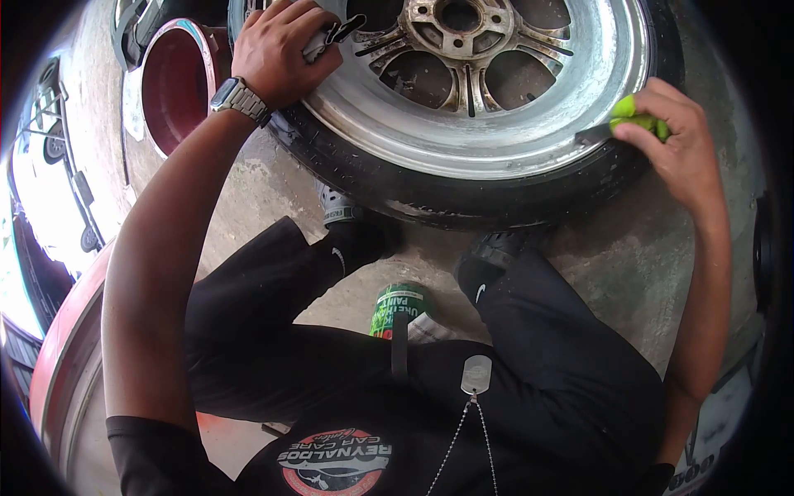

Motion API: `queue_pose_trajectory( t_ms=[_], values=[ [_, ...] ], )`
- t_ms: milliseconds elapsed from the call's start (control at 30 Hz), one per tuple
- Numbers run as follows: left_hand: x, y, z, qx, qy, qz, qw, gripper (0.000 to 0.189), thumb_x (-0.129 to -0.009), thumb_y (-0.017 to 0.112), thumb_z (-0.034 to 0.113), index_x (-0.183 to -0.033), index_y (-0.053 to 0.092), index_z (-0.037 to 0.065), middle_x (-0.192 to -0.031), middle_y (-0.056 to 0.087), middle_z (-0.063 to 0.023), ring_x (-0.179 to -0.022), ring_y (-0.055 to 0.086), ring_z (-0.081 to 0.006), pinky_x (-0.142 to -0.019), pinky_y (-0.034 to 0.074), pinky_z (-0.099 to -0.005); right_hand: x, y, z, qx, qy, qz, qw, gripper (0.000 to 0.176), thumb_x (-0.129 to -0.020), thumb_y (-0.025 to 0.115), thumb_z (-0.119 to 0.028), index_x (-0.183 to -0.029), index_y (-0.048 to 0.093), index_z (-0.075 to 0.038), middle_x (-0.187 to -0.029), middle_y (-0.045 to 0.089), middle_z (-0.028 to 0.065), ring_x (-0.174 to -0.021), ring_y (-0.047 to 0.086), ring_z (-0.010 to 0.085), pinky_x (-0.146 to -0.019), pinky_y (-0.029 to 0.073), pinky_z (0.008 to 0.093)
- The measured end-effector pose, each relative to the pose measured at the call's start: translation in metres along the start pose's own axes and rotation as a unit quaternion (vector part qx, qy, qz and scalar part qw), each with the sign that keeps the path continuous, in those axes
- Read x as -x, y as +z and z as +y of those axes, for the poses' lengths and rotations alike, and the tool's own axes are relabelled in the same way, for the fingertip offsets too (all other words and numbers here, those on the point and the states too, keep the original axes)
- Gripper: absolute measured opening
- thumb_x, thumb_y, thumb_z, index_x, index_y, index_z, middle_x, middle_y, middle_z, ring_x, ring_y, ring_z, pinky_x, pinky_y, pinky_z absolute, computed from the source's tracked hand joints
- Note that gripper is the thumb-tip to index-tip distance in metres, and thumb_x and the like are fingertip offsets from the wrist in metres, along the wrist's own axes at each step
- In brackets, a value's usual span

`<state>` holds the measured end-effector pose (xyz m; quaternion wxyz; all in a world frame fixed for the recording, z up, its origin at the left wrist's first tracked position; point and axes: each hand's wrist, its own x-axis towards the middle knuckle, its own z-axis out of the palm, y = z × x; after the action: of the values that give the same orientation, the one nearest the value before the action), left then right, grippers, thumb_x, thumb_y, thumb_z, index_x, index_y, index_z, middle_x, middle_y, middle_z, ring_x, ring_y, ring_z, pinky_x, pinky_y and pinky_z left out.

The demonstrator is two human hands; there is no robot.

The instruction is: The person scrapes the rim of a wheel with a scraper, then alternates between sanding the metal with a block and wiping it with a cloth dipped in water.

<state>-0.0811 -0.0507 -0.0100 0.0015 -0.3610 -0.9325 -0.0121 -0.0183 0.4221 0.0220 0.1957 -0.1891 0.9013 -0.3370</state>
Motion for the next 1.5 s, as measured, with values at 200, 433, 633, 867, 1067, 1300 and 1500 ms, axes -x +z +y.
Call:
queue_pose_trajectory(
  t_ms=[200, 433, 633, 867, 1067, 1300, 1500],
  values=[
    [0.001, 0.002, 0.0, 0.004, -0.007, 0.001, 1.0, 0.029, -0.084, 0.076, 0.027, -0.111, 0.076, 0.016, -0.106, 0.071, 0.0001, -0.107, 0.068, -0.024, -0.095, 0.052, -0.0421, 0.003, 0.03, -0.029, -0.037, -0.015, -0.005, 0.999, 0.025, -0.084, 0.086, -0.015, -0.095, 0.074, 0.003, -0.08, 0.063, 0.0111, -0.07, 0.06, 0.0225, -0.066, 0.045, 0.0375],
    [0.002, 0.004, -0.003, 0.008, -0.004, 0.007, 1.0, 0.028, -0.084, 0.076, 0.026, -0.11, 0.075, 0.017, -0.105, 0.071, 0.0008, -0.106, 0.068, -0.0231, -0.093, 0.052, -0.0412, 0.007, 0.032, -0.047, -0.04, 0.017, -0.005, 0.999, 0.015, -0.089, 0.08, -0.009, -0.094, 0.073, 0.003, -0.08, 0.066, 0.0135, -0.068, 0.063, 0.0248, -0.064, 0.047, 0.0359],
    [-0.004, -0.009, 0.002, 0.034, -0.014, -0.03, 0.999, 0.035, -0.074, 0.081, 0.028, -0.102, 0.072, 0.01, -0.101, 0.068, -0.0091, -0.103, 0.064, -0.032, -0.092, 0.051, -0.0472, 0.006, 0.061, -0.057, -0.043, 0.006, -0.008, 0.999, 0.018, -0.092, 0.08, -0.017, -0.095, 0.075, 0.0, -0.081, 0.068, 0.0148, -0.069, 0.065, 0.0273, -0.065, 0.05, 0.0392],
    [-0.004, -0.007, 0.001, 0.045, -0.005, -0.013, 0.999, 0.036, -0.073, 0.081, 0.028, -0.103, 0.072, 0.01, -0.102, 0.068, -0.0086, -0.103, 0.064, -0.0316, -0.092, 0.051, -0.0473, 0.002, 0.03, -0.015, 0.009, 0.057, 0.112, 0.992, 0.017, -0.099, 0.073, -0.011, -0.11, 0.077, 0.001, -0.089, 0.073, 0.0111, -0.075, 0.066, 0.0156, -0.067, 0.05, 0.033],
    [-0.002, -0.005, -0.003, 0.046, -0.01, -0.026, 0.999, 0.036, -0.074, 0.083, 0.029, -0.103, 0.072, 0.011, -0.101, 0.067, -0.0081, -0.103, 0.063, -0.0305, -0.093, 0.049, -0.0457, 0.003, 0.022, -0.034, 0.017, 0.121, 0.028, 0.992, 0.017, -0.1, 0.074, -0.012, -0.109, 0.076, 0.002, -0.079, 0.069, 0.0065, -0.072, 0.058, 0.0078, -0.066, 0.045, 0.0267],
    [0.003, -0.002, -0.009, 0.054, 0.012, -0.008, 0.998, 0.038, -0.075, 0.082, 0.03, -0.108, 0.072, 0.013, -0.103, 0.067, -0.0062, -0.104, 0.063, -0.0295, -0.092, 0.048, -0.0453, -0.011, 0.017, -0.05, 0.036, 0.151, 0.0, 0.988, 0.015, -0.099, 0.073, -0.009, -0.108, 0.074, 0.003, -0.069, 0.059, 0.0049, -0.064, 0.053, 0.0077, -0.061, 0.043, 0.0276],
    [0.001, -0.008, -0.012, 0.076, 0.011, -0.074, 0.994, 0.042, -0.079, 0.081, 0.034, -0.115, 0.071, 0.016, -0.108, 0.067, -0.0041, -0.111, 0.063, -0.0265, -0.095, 0.047, -0.0446, -0.023, -0.006, -0.047, 0.115, 0.176, 0.035, 0.977, 0.012, -0.097, 0.074, -0.008, -0.104, 0.071, 0.001, -0.067, 0.057, 0.0084, -0.06, 0.049, 0.0135, -0.061, 0.043, 0.0322]
  ],
)
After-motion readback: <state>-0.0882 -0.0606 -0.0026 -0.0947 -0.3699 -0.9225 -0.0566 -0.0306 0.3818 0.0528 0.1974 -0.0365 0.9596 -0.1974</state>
